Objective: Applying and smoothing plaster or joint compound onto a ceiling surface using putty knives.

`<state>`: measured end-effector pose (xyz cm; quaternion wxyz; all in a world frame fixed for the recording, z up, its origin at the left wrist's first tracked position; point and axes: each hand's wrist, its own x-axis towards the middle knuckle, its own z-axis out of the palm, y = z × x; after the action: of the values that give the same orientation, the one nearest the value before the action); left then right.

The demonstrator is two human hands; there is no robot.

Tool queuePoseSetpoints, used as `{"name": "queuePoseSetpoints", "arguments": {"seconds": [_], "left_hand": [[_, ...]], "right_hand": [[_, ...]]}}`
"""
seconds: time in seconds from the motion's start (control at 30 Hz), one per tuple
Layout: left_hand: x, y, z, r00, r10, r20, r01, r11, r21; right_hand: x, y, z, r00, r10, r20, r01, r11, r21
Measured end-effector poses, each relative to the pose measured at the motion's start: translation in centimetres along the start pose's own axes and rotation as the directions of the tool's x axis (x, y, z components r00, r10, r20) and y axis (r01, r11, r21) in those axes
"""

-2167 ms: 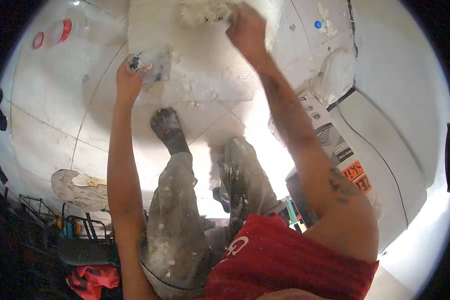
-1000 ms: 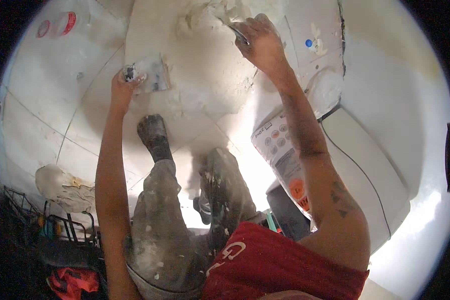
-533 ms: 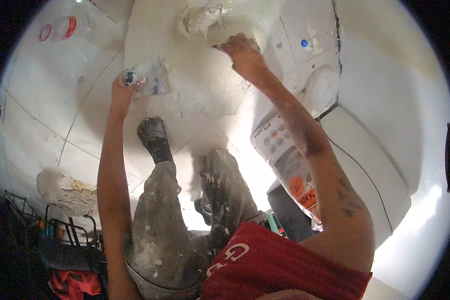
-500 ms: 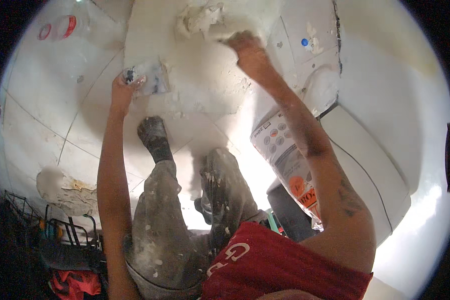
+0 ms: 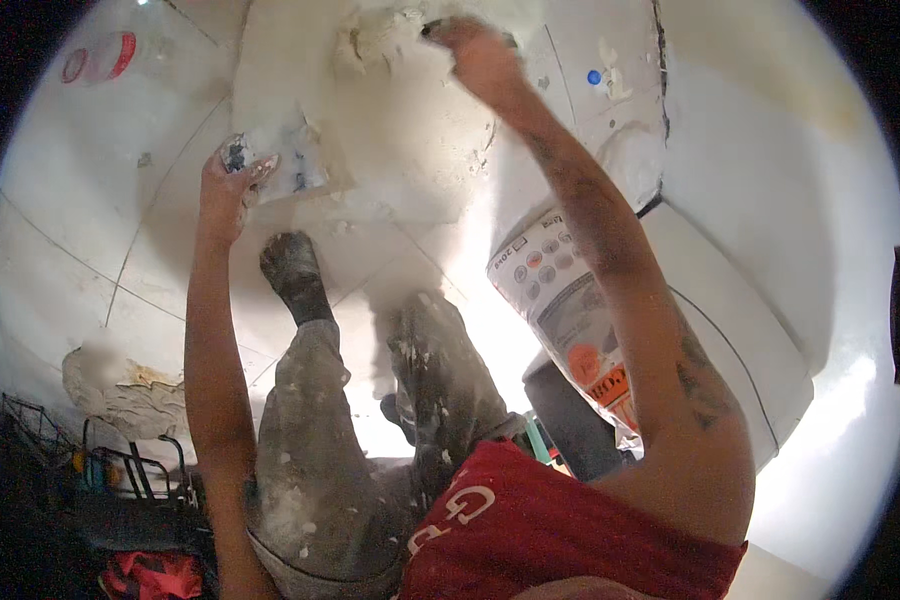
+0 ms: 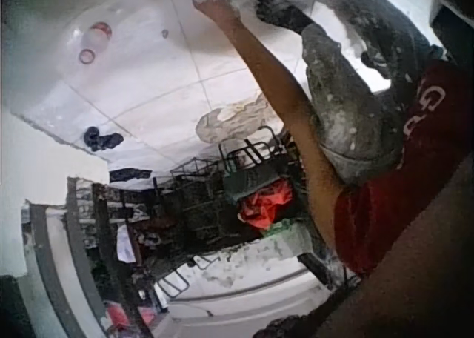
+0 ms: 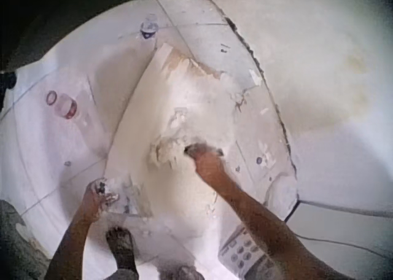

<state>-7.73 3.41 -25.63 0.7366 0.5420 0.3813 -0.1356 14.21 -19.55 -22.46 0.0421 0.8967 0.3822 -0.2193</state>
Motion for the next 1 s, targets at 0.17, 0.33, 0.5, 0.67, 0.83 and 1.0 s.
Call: {"name": "queuePoseSetpoints", "arguments": {"seconds": [0.17, 0.33, 0.5, 0.67, 0.83, 1.0], "left_hand": [[-1.0, 1.1, 1.2, 0.996, -0.042, -0.079, 0.031, 0.991, -0.132], [-0.4, 2.0, 1.5, 1.0, 0.03, -0.004, -0.028, 0.976, 0.215], [-0.1, 0.1, -0.2, 0.999, -0.035, 0.001, 0.034, 0.973, 0.227], [0.6, 0.1, 0.8, 0.999, -0.025, 0.041, 0.022, 0.997, 0.075], [-0.3, 1.3, 1.5, 0.994, -0.092, 0.058, 0.08, 0.98, 0.18], [0.1, 0.4, 1.0, 0.992, 0.098, 0.075, -0.116, 0.945, 0.307]], "right_hand": [[-0.9, 1.1, 2.0, 0.984, -0.167, 0.064, 0.174, 0.977, -0.125], [1.3, 1.6, -0.5, 0.997, -0.02, -0.071, 0.024, 0.998, 0.055], [-0.1, 1.5, 1.4, 0.986, -0.163, -0.034, 0.161, 0.985, -0.065], [2.1, 2.1, -1.0, 0.986, -0.098, -0.134, 0.09, 0.994, -0.066], [0.4, 2.3, 0.8, 0.97, -0.244, 0.009, 0.241, 0.951, -0.192], [4.2, 0.5, -3.8, 0.997, 0.001, 0.078, 0.003, 0.998, -0.059]]}}
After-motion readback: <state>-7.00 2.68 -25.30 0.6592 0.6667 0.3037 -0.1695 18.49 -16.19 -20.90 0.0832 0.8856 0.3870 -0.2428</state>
